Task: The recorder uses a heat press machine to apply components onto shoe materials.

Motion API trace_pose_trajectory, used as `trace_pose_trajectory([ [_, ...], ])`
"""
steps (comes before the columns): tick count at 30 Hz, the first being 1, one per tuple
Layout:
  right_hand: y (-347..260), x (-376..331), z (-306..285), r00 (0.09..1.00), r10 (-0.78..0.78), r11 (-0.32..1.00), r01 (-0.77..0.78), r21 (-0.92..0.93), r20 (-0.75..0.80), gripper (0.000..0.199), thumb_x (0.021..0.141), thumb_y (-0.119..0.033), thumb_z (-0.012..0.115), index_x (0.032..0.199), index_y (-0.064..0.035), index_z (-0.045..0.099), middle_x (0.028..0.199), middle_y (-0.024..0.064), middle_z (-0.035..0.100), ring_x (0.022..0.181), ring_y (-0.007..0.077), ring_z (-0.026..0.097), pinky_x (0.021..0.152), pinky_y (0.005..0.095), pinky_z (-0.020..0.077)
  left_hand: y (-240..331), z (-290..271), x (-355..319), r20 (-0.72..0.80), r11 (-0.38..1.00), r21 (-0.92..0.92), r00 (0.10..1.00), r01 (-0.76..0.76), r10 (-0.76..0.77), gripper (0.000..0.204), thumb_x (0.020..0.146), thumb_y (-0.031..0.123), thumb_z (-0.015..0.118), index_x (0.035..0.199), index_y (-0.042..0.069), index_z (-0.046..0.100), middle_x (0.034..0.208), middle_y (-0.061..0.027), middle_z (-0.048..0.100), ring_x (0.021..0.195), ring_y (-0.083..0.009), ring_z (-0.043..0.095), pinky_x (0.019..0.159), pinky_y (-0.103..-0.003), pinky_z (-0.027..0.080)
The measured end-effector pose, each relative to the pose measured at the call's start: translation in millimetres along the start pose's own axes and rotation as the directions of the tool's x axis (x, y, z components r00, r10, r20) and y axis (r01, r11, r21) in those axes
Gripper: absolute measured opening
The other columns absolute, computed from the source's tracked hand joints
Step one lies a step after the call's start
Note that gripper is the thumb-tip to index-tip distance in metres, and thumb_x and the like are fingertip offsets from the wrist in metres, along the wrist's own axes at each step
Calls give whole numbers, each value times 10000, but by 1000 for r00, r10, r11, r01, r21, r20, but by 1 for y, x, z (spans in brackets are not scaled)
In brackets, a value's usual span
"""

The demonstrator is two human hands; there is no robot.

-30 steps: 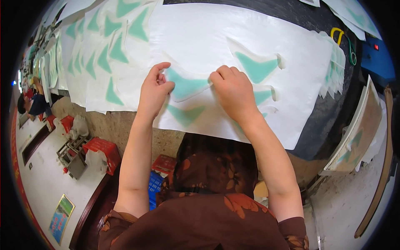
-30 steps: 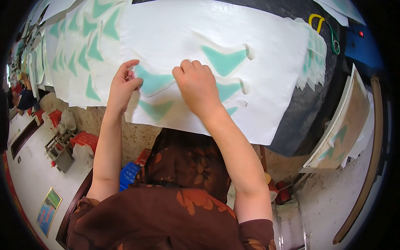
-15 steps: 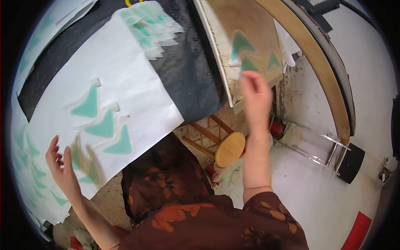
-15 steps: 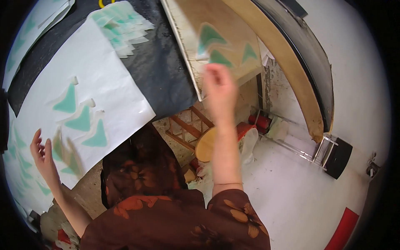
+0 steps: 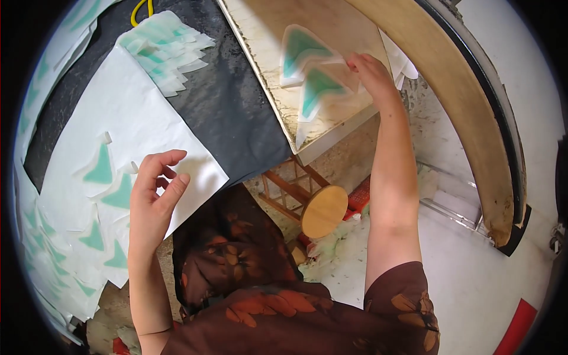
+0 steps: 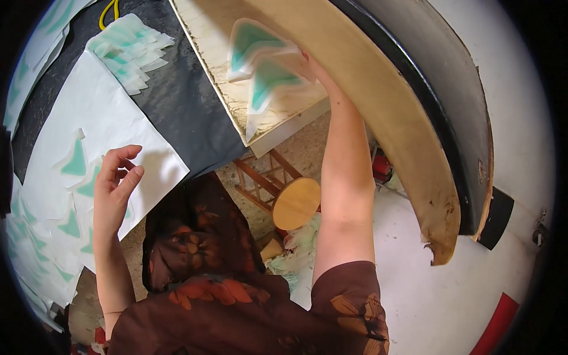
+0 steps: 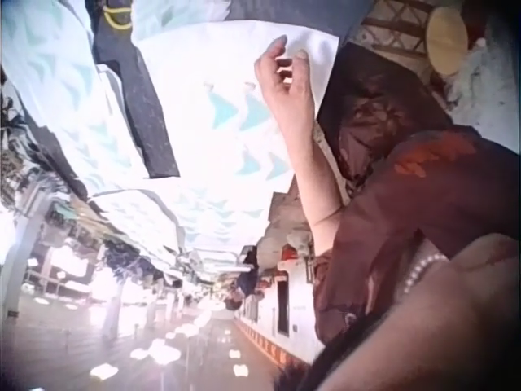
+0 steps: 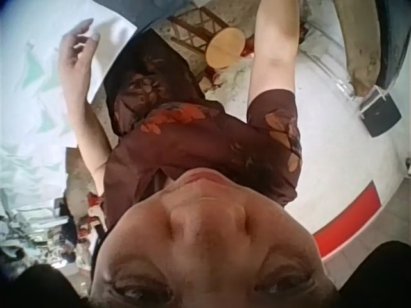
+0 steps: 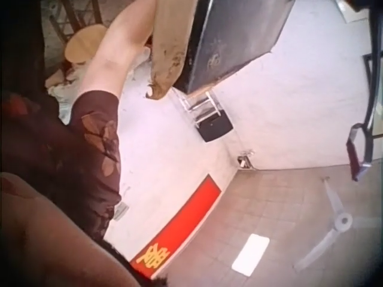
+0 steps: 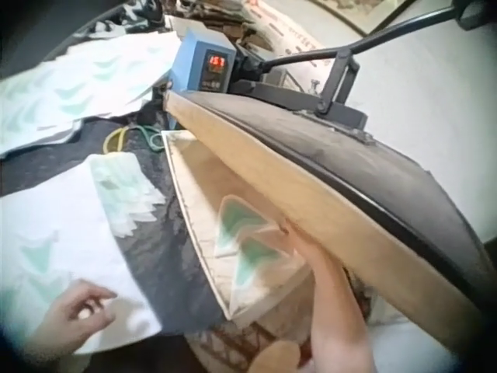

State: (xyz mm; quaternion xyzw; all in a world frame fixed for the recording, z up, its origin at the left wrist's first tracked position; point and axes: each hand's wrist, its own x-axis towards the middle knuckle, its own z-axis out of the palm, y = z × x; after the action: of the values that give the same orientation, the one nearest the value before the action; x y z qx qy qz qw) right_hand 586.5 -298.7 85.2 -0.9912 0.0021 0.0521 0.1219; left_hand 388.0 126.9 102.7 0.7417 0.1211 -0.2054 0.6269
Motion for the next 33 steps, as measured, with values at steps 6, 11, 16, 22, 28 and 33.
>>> trace_pose_trajectory([
  [6,30,7,7,999,35,997,-33,69,-23,514,931,-530,481,956,-43,644,908,28,647,852,135,566,788,293,418,-13,10,-2,-24,999,-10,999,37,-37,265,842,92,660,1106,77,638,1054,-8,559,850,-114,512,727,-248,421],
  [11,-13,-3,-2,957,245,789,-291,542,158,543,874,-620,525,940,-87,605,848,7,644,751,84,556,666,255,403,-19,9,-5,-39,997,-31,997,64,-66,265,843,93,659,1107,76,638,1057,-10,560,846,-113,516,730,-249,424],
  [16,-41,-6,-2,936,311,626,-333,706,166,499,845,-550,632,986,-78,550,827,18,643,662,80,564,579,216,402,-20,10,-4,-35,997,-51,997,64,-65,269,847,83,652,1115,68,635,1053,-10,568,846,-109,515,740,-249,429],
  [22,-49,14,11,919,386,715,-244,655,-79,343,792,-200,722,1012,-42,513,837,51,624,620,99,565,539,227,422,-21,7,-4,-28,995,-70,997,72,-74,267,850,77,650,1116,67,634,1045,-4,569,843,-105,511,736,-243,428],
  [28,-98,-11,6,891,3,694,325,643,-454,246,830,-9,638,1003,-43,467,841,18,548,779,95,547,693,221,435,-26,-8,-7,-48,984,-119,989,130,-137,267,851,82,654,1116,57,634,1057,-10,574,876,-107,517,770,-244,430],
  [33,-218,-102,19,645,-426,469,757,455,-634,292,745,105,636,945,-39,480,858,83,592,768,160,583,764,329,498,-35,-25,9,59,863,-490,992,125,-111,552,800,163,709,1315,90,523,1247,-66,539,1149,-177,510,1007,-323,386],
])
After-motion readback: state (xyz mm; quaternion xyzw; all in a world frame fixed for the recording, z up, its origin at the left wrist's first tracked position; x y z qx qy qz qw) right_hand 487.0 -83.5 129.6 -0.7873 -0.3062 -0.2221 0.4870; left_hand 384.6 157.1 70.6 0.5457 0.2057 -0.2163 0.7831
